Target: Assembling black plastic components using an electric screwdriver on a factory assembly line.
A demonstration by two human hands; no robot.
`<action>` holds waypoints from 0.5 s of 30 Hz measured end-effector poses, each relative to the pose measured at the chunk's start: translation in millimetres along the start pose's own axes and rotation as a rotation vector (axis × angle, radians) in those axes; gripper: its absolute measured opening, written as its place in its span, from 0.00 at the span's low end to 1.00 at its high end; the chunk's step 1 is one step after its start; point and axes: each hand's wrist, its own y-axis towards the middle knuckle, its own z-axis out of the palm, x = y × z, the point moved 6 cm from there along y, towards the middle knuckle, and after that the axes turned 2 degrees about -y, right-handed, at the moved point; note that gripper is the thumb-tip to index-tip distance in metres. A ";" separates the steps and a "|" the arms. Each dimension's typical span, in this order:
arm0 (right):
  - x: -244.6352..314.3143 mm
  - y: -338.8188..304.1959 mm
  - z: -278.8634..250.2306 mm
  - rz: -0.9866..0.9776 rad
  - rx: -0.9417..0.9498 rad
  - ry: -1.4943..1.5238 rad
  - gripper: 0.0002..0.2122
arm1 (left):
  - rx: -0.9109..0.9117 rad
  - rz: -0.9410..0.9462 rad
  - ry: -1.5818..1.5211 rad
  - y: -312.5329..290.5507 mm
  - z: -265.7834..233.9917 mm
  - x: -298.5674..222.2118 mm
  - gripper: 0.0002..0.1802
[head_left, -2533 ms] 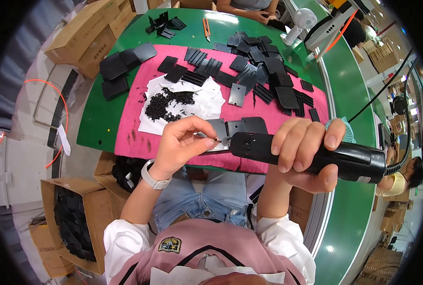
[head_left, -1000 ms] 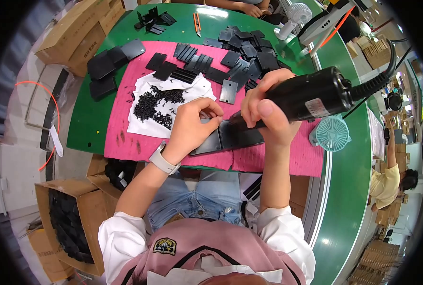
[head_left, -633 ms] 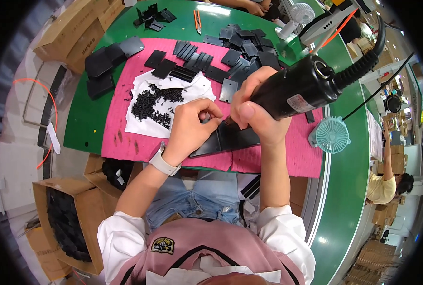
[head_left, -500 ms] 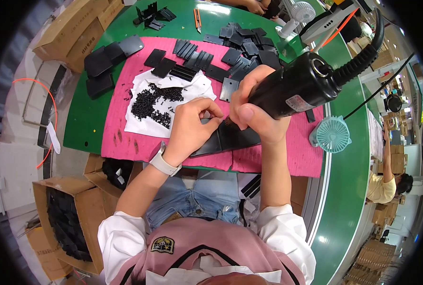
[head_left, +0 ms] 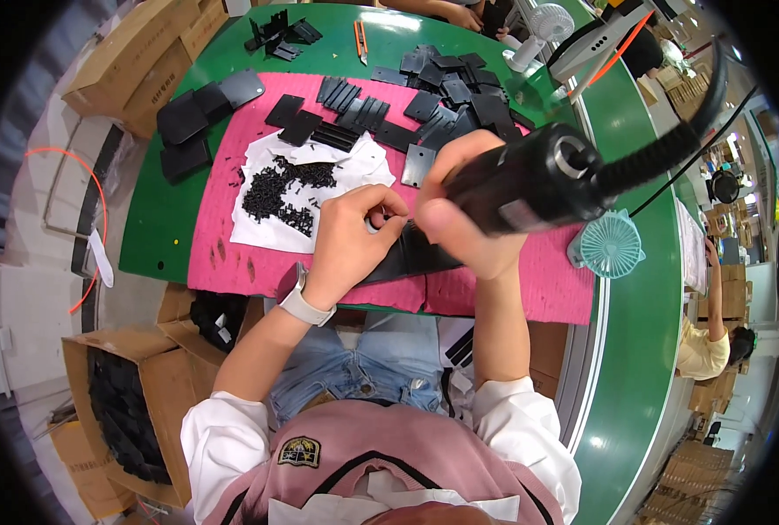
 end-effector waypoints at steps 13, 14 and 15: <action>3.2 -17.6 -56.6 -0.013 -0.291 0.860 0.17 | 0.187 0.055 -0.256 -14.9 -6.3 -20.4 0.08; 3.3 -18.1 -56.7 -0.011 -0.294 0.861 0.17 | 0.214 0.065 -0.252 -16.4 -5.5 -21.4 0.08; 4.8 -17.8 -55.5 -0.033 -0.273 0.870 0.17 | 0.219 0.056 -0.270 -17.1 -5.6 -20.8 0.08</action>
